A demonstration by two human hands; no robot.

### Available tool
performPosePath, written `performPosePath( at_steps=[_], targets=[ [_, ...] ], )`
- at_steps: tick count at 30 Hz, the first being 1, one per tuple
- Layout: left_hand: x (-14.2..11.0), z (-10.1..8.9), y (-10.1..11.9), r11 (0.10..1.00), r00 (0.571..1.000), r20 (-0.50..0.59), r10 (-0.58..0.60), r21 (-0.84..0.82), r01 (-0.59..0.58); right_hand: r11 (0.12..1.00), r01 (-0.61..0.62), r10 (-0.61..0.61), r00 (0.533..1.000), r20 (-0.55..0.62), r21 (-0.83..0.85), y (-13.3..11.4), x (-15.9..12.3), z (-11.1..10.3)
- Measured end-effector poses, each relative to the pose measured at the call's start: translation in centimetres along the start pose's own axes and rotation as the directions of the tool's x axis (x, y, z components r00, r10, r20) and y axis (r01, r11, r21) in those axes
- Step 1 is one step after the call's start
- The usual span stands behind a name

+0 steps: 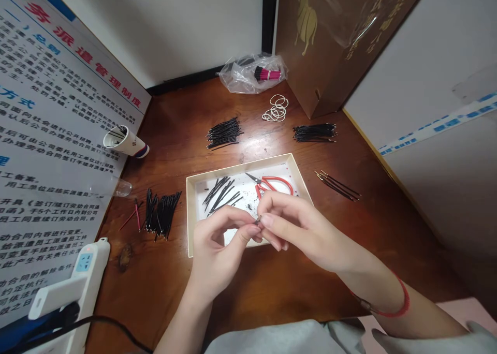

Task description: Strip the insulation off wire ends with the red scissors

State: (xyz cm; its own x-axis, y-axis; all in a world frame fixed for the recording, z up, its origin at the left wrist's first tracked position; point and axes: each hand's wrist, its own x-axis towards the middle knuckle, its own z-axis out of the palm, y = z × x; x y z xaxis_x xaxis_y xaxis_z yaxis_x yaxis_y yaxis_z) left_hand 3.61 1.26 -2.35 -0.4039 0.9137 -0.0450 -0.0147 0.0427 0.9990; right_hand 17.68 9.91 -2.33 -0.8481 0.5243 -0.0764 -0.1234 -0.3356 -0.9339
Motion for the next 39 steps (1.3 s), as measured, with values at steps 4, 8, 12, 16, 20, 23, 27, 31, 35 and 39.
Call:
performPosePath(
  at_steps=[4, 8, 12, 16, 20, 23, 27, 31, 35, 39],
  targets=[
    [0.3, -0.8, -0.1, 0.994, 0.992, 0.113, 0.049, 0.09, -0.059, 0.992, -0.093, 0.098, 0.993, 0.065, -0.083, -0.7, -0.1, -0.3],
    [0.2, -1.3, -0.6, 0.972, 0.98, 0.153, 0.128, 0.178, -0.155, 0.979, -0.06, 0.066, 0.998, 0.023, -0.194, -0.6, -0.3, 0.0],
    [0.1, -0.7, -1.0, 0.962, 0.979, 0.1, 0.177, 0.191, -0.194, 0.969, 0.008, -0.023, 0.998, -0.059, -0.246, -0.1, -0.4, 0.5],
    [0.2, -0.4, -1.4, 0.962, 0.973, 0.091, 0.213, 0.152, -0.225, 0.978, 0.023, -0.034, 0.998, -0.051, -0.208, 0.1, -0.2, 0.6],
    [0.1, -0.7, -1.9, 0.957, 0.966, 0.138, 0.219, 0.163, -0.24, 0.986, -0.005, -0.002, 0.999, -0.046, -0.164, 0.4, 0.1, 0.3],
    [-0.1, -0.8, -2.2, 0.957, 0.96, 0.156, 0.233, 0.14, -0.255, 0.99, -0.019, 0.013, 0.999, -0.046, -0.142, 0.7, 0.2, 0.2],
    [0.2, -0.9, -2.4, 0.946, 0.946, 0.167, 0.278, 0.125, -0.3, 0.978, 0.008, -0.023, 0.997, -0.07, -0.208, 0.6, 0.0, 0.2],
    [1.1, -1.2, -2.2, 0.834, 0.834, 0.207, 0.511, 0.113, -0.54, 0.889, 0.16, -0.198, 0.979, -0.044, -0.428, -0.3, -0.7, 0.0],
    [1.5, -1.6, -1.7, 0.701, 0.749, 0.165, 0.641, 0.27, -0.66, 0.806, 0.214, -0.256, 0.967, 0.002, -0.552, -0.5, -1.2, 0.0],
    [1.1, -1.9, -1.5, 0.616, 0.692, 0.187, 0.697, 0.338, -0.711, 0.805, 0.234, -0.245, 0.968, 0.053, -0.545, 0.0, -1.1, 0.2]
  ],
)
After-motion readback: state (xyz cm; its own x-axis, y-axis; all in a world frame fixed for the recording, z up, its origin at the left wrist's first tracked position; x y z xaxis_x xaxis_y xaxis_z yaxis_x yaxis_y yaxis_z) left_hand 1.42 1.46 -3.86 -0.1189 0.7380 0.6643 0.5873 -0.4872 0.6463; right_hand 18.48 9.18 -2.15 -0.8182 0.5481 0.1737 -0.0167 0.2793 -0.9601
